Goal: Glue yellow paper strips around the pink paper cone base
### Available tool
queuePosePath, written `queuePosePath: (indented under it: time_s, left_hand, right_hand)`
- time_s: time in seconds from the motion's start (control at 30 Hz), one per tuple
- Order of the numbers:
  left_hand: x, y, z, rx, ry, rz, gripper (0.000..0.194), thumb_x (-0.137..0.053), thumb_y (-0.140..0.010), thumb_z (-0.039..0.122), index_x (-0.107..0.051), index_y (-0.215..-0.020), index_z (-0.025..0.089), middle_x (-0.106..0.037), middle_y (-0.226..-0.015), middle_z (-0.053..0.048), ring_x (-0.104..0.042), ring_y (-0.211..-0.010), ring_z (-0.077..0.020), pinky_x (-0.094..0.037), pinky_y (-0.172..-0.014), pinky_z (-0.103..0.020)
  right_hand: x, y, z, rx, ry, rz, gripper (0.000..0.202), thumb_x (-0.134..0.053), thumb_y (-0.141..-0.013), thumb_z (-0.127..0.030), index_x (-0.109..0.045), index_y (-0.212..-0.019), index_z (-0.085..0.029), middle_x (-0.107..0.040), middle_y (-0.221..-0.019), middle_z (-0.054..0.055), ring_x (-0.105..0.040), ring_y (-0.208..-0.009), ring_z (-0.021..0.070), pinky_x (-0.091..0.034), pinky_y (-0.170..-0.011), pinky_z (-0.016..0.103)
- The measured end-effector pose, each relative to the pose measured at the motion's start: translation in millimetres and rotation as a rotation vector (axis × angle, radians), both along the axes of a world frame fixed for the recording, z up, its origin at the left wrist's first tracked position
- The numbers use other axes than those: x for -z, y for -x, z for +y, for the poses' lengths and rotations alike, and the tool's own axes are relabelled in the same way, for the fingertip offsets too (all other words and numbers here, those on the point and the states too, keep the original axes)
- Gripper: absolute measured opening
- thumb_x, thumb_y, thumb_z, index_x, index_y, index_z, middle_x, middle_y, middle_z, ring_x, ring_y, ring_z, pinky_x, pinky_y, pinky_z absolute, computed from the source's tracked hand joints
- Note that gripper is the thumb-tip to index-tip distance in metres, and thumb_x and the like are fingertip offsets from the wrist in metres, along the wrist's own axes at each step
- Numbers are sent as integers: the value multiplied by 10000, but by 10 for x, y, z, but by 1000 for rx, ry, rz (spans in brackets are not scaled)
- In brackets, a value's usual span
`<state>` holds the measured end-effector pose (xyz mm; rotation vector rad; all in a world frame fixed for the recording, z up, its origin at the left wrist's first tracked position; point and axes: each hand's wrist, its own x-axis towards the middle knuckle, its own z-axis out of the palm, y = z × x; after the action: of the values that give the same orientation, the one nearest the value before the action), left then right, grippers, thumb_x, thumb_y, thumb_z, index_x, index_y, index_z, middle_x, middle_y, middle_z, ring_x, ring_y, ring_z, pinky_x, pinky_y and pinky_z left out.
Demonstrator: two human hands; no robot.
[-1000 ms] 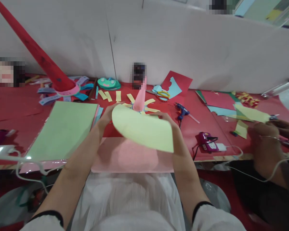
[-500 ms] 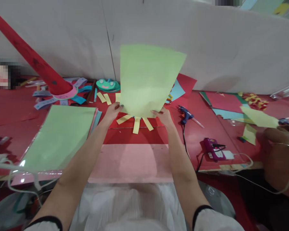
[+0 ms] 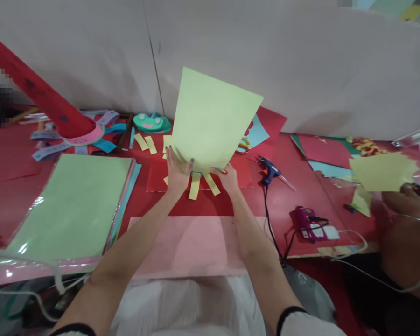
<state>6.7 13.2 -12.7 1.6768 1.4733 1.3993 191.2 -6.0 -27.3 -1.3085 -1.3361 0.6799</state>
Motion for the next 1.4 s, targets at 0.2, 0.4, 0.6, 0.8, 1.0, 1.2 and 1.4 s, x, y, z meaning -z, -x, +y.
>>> queuePosePath:
  time_s: [0.2,0.4,0.6,0.8,1.0,1.2,1.4]
  left_hand:
    - [183,-67,34,200,9,-135,1103,-734,-608,578,-93,-1454,278,-36,-1554,-125,-17,-1430,-313,-145,-1152,-498]
    - [161,-30,98,264,49,-178,1125,-729,-587,607,-84,-1452,289,-50,-1553,-127,33,-1429,-309,-107,-1159,-489]
    - [124,-18,87,276,113,-118,1090,-734,-594,589,-122,-1448,301,-127,-1542,-135,-99,-1423,-319,-188,-1146,-489]
    - [154,1,107,276,97,-104,1074,-746,-584,580,-167,-1442,293,-162,-1534,-140,-152,-1410,-332,-198,-1128,-519]
    - [183,62,147,505,128,-135,1036,-663,-677,596,-57,-1460,291,-293,-1478,-155,-295,-1366,-289,-279,-1097,-491]
    - [58,187,196,557,124,-102,1111,-727,-620,558,-54,-1463,292,-277,-1482,-151,-318,-1350,-310,-327,-1072,-482]
    - [42,236,234,547,157,-32,1104,-769,-597,470,-95,-1455,299,-306,-1467,-145,-297,-1360,-311,-347,-1061,-486]
  right_hand:
    - [-73,131,-64,-72,-49,-43,209,-620,-776,-412,-721,-780,-229,-656,-1019,51,-618,-961,200,-501,-870,340]
    - [-53,211,-51,-51,-109,-39,249,-625,-767,-477,-707,-821,-248,-556,-1202,56,-539,-1125,204,-456,-975,355]
    - [-36,239,-34,-99,-10,-27,308,-594,-778,-487,-689,-935,-240,-558,-1220,68,-453,-1235,227,-379,-1051,388]
    - [-14,257,-8,-154,62,0,331,-570,-788,-459,-676,-989,-219,-632,-1133,66,-539,-1126,226,-419,-1000,380]
    - [-74,277,-33,-225,-25,2,319,-572,-805,-433,-664,-1042,-240,-515,-1330,56,-449,-1259,222,-394,-1036,369]
    - [-78,349,-101,-281,15,58,327,-574,-805,-466,-680,-1036,-261,-553,-1276,53,-504,-1198,215,-430,-1009,366]
    - [-71,344,-112,-349,0,18,295,-527,-834,-478,-709,-942,-272,-598,-1191,47,-551,-1129,202,-452,-976,345]
